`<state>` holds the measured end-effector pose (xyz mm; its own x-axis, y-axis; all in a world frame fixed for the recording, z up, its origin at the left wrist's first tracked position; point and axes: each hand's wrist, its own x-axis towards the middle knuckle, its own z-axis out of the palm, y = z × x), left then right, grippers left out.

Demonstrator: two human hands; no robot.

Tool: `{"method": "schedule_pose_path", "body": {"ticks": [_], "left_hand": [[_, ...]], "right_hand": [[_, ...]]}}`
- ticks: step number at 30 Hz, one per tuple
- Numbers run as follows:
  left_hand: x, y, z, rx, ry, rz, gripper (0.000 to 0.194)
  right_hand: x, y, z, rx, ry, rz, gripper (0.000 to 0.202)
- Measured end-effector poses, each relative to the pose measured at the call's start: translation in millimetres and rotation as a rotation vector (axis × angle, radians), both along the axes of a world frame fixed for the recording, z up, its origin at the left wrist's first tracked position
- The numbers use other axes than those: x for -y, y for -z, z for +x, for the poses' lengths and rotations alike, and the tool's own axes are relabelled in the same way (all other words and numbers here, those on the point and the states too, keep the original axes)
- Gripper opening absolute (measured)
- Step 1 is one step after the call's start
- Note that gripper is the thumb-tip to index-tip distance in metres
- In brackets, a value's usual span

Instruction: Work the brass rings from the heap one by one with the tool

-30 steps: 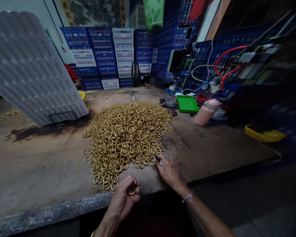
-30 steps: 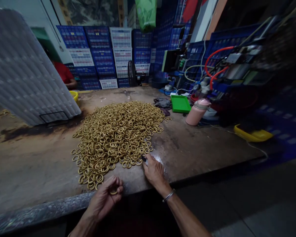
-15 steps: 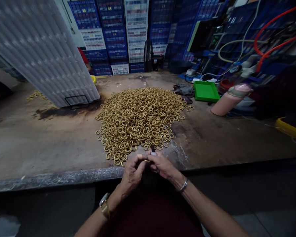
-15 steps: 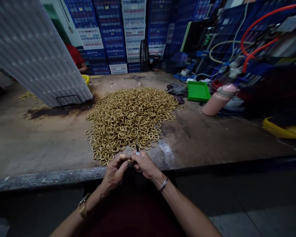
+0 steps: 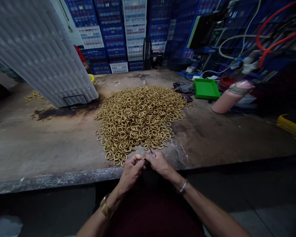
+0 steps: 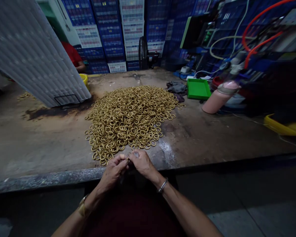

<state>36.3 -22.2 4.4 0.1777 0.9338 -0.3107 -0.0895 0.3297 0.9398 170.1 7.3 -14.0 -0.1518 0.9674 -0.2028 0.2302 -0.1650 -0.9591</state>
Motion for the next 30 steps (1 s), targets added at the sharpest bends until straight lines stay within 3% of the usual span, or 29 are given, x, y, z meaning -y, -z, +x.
{"method": "schedule_pose_path", "body": {"ticks": [7,11,14,18,30], "left_hand": [[3.5,4.0,-3.1,0.194,0.029,-0.090,0.027],[3.0,4.0,-1.9,0.208,-0.032,-0.106,0.027],[2.9,5.0,-2.1,0.170,-0.038,-0.066,0.027],[3.2,5.7,-3.0,0.106,-0.014,-0.008,0.028],[4.2,12.5,-3.4,0.077,-0.046,0.071,0.029]], "right_hand": [[-1.7,3.8,1.4,-0.090,-0.035,-0.080,0.024],[-2.8,6.3,4.9,0.170,0.046,0.122,0.016],[1.8,5.6,6.5,0.354,-0.096,0.324,0.016],[9.7,1.9,5.8,0.497,-0.270,0.422,0.013],[9.9,-0.7,5.4,0.594,-0.340,0.437,0.012]]}}
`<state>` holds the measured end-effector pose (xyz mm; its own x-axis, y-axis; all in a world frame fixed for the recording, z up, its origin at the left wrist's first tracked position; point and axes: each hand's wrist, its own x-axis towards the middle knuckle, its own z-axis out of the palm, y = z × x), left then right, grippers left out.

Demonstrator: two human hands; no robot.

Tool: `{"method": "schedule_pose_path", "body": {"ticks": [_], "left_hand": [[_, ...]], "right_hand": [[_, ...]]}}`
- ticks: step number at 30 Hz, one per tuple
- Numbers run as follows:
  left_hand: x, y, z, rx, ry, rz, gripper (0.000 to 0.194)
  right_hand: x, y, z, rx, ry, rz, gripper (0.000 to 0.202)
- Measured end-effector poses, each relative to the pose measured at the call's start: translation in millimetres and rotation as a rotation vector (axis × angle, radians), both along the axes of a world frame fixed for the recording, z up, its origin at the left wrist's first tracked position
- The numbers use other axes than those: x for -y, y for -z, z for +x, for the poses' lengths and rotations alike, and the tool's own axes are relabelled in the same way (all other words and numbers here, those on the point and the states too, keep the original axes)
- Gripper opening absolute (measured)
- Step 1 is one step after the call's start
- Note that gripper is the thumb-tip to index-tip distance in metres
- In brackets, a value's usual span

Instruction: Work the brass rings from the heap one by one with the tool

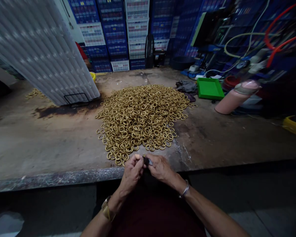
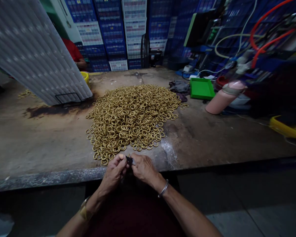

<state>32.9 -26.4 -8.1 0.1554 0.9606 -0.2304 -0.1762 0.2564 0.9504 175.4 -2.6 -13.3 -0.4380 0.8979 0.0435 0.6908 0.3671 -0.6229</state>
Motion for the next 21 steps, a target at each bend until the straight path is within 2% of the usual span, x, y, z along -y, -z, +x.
{"method": "schedule_pose_path", "body": {"ticks": [7,12,17,21], "left_hand": [[-0.5,4.4,-1.4,-0.002,-0.013,-0.031,0.028],[7.3,-2.9,-6.0,0.006,0.008,-0.083,0.028],[20.4,-16.7,-8.4,0.188,0.099,-0.155,0.024],[18.4,-15.8,-6.8,0.348,0.028,-0.187,0.026]], "right_hand": [[1.8,-4.8,-3.4,0.118,0.005,-0.012,0.013],[-1.2,-7.7,-5.2,0.254,0.025,-0.064,0.018],[-17.4,-0.3,-1.0,0.274,0.155,0.031,0.019],[-40.3,-1.5,0.4,0.199,0.283,0.169,0.017]]}}
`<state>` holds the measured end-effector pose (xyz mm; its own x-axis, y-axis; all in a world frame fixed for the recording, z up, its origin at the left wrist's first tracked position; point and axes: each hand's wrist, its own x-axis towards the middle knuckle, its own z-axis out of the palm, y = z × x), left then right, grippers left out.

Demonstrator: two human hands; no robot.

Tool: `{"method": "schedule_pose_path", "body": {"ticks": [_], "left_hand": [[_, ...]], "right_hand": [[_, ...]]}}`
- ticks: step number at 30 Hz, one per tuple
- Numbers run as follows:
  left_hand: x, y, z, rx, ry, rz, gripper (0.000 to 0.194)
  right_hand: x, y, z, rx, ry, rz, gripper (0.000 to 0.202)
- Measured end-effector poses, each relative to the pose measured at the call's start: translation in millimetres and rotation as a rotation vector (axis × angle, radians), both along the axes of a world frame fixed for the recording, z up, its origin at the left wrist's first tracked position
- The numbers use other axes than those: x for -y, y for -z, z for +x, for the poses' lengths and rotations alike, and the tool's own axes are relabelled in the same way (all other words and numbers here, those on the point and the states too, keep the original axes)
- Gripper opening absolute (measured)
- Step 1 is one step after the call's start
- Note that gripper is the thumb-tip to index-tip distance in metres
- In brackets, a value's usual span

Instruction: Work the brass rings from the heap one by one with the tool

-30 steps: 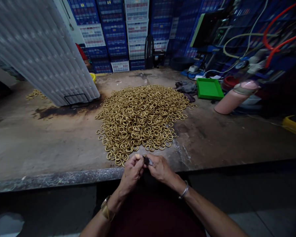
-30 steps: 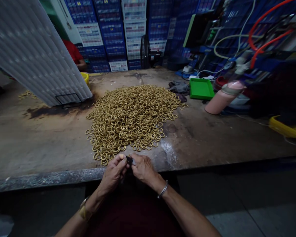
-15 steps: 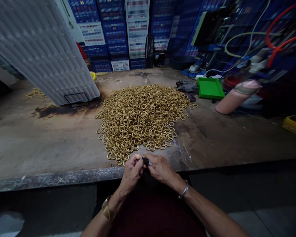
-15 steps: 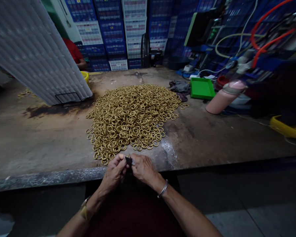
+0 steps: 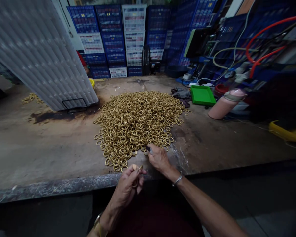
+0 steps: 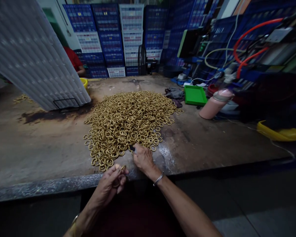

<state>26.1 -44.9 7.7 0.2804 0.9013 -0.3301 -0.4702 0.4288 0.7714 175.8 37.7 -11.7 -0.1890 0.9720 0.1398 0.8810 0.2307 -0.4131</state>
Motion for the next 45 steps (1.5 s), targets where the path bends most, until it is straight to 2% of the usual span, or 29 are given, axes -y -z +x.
{"method": "schedule_pose_path", "body": {"ticks": [3,7,12,16,19,22,28,32,37,40,45], "left_hand": [[-3.9,4.9,-0.1,0.035,-0.031,-0.015,0.025],[-4.7,6.3,-3.7,0.120,-0.065,-0.057,0.017],[-3.2,9.0,-10.1,0.238,-0.077,-0.162,0.020],[-6.6,13.8,-10.7,0.253,-0.105,-0.181,0.024],[-12.1,13.0,-6.5,0.149,-0.127,-0.136,0.027],[-19.1,9.8,-0.9,0.003,-0.152,-0.030,0.027],[-30.1,11.2,3.9,-0.246,-0.207,0.074,0.040],[-30.4,16.1,5.5,-0.377,-0.203,0.144,0.040],[-25.6,21.3,4.2,-0.604,-0.368,0.386,0.026],[-24.2,22.4,1.4,-0.712,-0.311,0.510,0.021],[-26.2,20.6,0.9,-0.764,-0.256,0.576,0.018]], "right_hand": [[-16.7,-5.7,-2.1,-0.023,0.047,0.087,0.015],[-29.7,-9.2,-7.0,0.006,0.009,0.113,0.015],[-36.2,-3.5,-9.1,0.038,-0.018,0.088,0.015],[-37.6,-0.2,-4.9,-0.068,0.002,0.120,0.015],[-34.1,-0.7,-2.0,-0.252,0.027,0.081,0.015],[-25.6,-1.4,-1.3,-0.526,0.047,-0.022,0.016],[2.2,-4.9,-4.8,-0.980,0.020,-0.396,0.019],[16.5,-10.7,-10.1,-1.125,0.024,-0.563,0.024],[22.2,-11.7,-13.5,-1.303,0.036,-0.685,0.027],[23.7,-10.2,-14.0,-1.354,0.051,-0.755,0.027],[29.4,-10.3,-17.4,-1.422,0.056,-0.823,0.029]]}}
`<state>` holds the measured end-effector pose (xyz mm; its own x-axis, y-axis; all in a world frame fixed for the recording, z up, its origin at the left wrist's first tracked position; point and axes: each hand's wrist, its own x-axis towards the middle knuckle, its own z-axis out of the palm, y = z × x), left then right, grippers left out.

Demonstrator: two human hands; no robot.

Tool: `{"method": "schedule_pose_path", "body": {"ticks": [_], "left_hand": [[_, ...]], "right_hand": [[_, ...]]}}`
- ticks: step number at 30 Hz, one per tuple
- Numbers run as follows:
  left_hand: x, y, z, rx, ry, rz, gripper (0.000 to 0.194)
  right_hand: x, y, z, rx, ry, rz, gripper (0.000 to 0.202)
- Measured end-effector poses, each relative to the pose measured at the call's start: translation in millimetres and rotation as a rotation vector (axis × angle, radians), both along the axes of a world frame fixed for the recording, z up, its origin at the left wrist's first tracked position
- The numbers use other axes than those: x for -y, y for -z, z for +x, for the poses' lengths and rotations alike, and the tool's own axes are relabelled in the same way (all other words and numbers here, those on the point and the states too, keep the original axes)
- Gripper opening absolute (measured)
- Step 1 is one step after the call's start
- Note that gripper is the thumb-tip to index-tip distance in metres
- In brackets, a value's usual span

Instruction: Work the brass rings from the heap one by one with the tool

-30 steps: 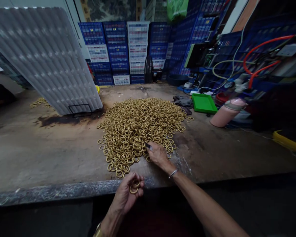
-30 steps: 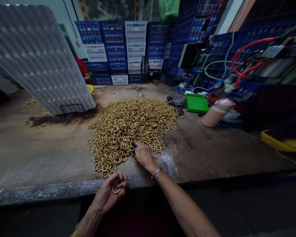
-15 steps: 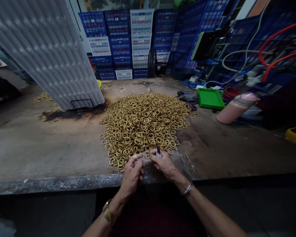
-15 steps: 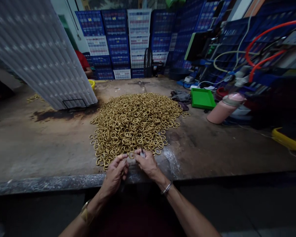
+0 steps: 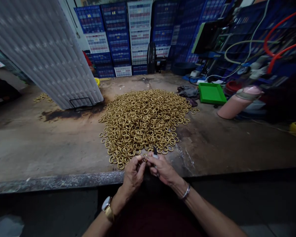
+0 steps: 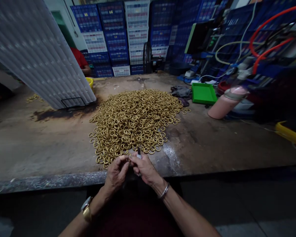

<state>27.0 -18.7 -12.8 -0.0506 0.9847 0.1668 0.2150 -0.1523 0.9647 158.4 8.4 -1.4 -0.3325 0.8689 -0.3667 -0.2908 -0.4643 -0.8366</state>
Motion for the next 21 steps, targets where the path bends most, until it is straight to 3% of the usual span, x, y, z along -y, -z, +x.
{"method": "schedule_pose_path", "body": {"ticks": [14,21], "left_hand": [[1.1,13.1,-3.6,-0.120,0.076,0.079,0.014],[2.9,10.6,-2.0,-0.176,-0.005,0.118,0.009]], "right_hand": [[4.7,-0.8,0.0,-0.078,-0.006,-0.092,0.032],[5.5,1.1,-2.3,0.055,0.037,-0.048,0.037]]}}
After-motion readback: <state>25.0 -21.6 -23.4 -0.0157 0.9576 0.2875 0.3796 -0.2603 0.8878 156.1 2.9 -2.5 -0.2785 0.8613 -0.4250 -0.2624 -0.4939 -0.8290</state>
